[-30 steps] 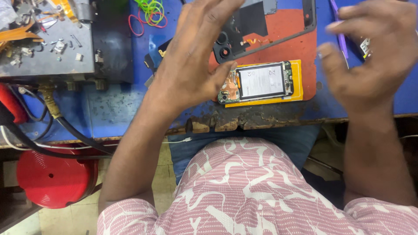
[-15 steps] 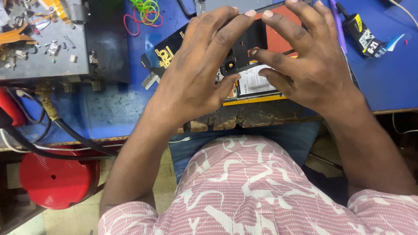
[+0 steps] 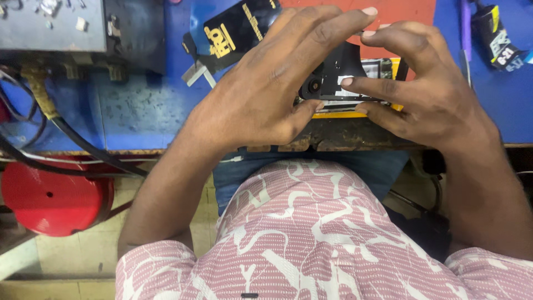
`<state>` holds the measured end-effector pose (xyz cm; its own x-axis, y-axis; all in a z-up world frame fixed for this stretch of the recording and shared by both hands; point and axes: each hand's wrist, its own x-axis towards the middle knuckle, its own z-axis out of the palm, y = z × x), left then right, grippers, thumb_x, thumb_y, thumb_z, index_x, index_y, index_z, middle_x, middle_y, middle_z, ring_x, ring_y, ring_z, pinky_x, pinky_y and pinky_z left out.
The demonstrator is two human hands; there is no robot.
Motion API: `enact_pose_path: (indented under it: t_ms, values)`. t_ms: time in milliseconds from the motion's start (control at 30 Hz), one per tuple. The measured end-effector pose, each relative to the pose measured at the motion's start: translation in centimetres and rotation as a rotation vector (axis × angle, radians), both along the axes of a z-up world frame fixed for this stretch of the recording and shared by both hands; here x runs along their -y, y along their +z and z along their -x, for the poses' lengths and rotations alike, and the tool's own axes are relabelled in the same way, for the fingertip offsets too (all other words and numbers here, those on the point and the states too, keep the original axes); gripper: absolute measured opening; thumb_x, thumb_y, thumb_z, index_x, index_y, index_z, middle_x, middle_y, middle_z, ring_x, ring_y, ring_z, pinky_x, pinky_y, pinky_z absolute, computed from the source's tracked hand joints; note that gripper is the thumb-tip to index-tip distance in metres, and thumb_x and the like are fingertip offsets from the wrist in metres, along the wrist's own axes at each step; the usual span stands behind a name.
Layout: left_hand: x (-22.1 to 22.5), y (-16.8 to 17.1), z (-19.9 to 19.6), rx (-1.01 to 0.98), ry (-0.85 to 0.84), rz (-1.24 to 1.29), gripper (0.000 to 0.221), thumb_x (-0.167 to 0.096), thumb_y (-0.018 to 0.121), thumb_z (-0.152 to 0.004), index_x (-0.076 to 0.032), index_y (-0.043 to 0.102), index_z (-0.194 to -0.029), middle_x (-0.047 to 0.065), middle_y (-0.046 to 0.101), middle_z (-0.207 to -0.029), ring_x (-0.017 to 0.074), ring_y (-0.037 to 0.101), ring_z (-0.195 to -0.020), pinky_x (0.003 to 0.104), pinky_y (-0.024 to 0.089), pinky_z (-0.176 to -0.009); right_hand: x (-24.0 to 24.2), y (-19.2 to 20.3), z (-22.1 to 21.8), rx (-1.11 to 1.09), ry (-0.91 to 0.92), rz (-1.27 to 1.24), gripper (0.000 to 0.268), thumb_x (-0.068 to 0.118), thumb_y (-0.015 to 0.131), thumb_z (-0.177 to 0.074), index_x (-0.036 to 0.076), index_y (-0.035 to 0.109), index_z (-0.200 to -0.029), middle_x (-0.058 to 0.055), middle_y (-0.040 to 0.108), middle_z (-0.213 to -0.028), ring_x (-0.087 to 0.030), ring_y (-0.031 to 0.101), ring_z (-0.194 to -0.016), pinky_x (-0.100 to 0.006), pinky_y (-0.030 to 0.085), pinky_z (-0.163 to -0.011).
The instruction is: The person reassembles a smartphone by placing the battery into the chassis and connecting the ribbon cable. They then align and snap the back cover onto the device. Finally, the person uses a screwdriver to secure the back cover with screws.
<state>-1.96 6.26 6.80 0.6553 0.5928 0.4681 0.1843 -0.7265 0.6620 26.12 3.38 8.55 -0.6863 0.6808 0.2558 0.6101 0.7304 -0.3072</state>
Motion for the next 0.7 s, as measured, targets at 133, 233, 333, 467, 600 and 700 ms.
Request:
enact_pose_path:
  t_ms: [133, 233, 333, 467, 600, 700]
  values:
    - [0.1, -0.5, 0.6, 0.029, -0.018, 0.033, 0.09, -0.002, 0.076, -0.082, -0.013, 0.028, -0.157, 0.012, 0.047, -0.151, 0.036, 0.049, -0.142, 0.044, 0.043, -0.124, 0.1, -1.2, 0.3, -0.006, 0.047, 0.003, 0.051, 0.006, 0.091, -0.063, 0.013, 0.077, -0.111, -0.014, 0.05, -0.142, -0.039, 0.052, -0.13, -0.054, 0.047, -0.108]
    - [0.5, -1.1, 0.9, 0.054, 0.001, 0.004, 0.087, -0.01, 0.08, -0.092, -0.013, 0.024, -0.159, 0.012, 0.042, -0.157, 0.0373, 0.044, -0.148, 0.044, 0.038, -0.126, 0.1, -1.9, 0.1, -0.018, 0.056, 0.033, 0.05, 0.006, 0.09, -0.063, 0.013, 0.078, -0.111, -0.013, 0.051, -0.142, -0.038, 0.053, -0.13, -0.055, 0.047, -0.109]
    - [0.8, -2.1, 2.0, 0.088, 0.067, -0.028, 0.084, -0.024, 0.085, -0.099, -0.01, 0.025, -0.157, 0.016, 0.037, -0.157, 0.0416, 0.04, -0.147, 0.046, 0.035, -0.127, 0.0, -2.2, -0.1, -0.02, 0.036, 0.087, 0.05, 0.006, 0.089, -0.064, 0.012, 0.077, -0.112, -0.014, 0.051, -0.144, -0.039, 0.053, -0.131, -0.054, 0.048, -0.109]
    - [2.7, -4.0, 2.3, 0.113, 0.259, 0.062, 0.055, -0.022, 0.085, -0.099, -0.008, 0.049, -0.138, 0.016, 0.046, -0.146, 0.0377, 0.049, -0.136, 0.047, 0.04, -0.123, 0.0, -2.3, 0.0, 0.027, 0.023, 0.104, 0.05, 0.007, 0.09, -0.064, 0.012, 0.078, -0.112, -0.014, 0.052, -0.144, -0.039, 0.053, -0.131, -0.054, 0.047, -0.109]
    - [4.9, -5.4, 2.2, -0.032, 0.268, 0.024, 0.029, -0.017, 0.085, -0.091, -0.007, 0.069, -0.113, 0.01, 0.055, -0.128, 0.0308, 0.054, -0.124, 0.056, 0.037, -0.124, 0.1, -2.3, 0.4, 0.067, 0.025, 0.089, 0.046, 0.009, 0.091, -0.066, 0.013, 0.079, -0.11, -0.013, 0.053, -0.141, -0.038, 0.053, -0.129, -0.05, 0.049, -0.106]
    - [5.7, -5.8, 1.8, -0.098, 0.27, -0.001, 0.029, -0.017, 0.083, -0.089, -0.006, 0.075, -0.115, 0.01, 0.057, -0.126, 0.0313, 0.053, -0.12, 0.063, 0.034, -0.124, -0.1, -2.2, 0.8, 0.126, 0.037, 0.053, 0.041, 0.009, 0.091, -0.067, 0.012, 0.081, -0.107, -0.013, 0.055, -0.137, -0.035, 0.054, -0.126, -0.047, 0.051, -0.103]
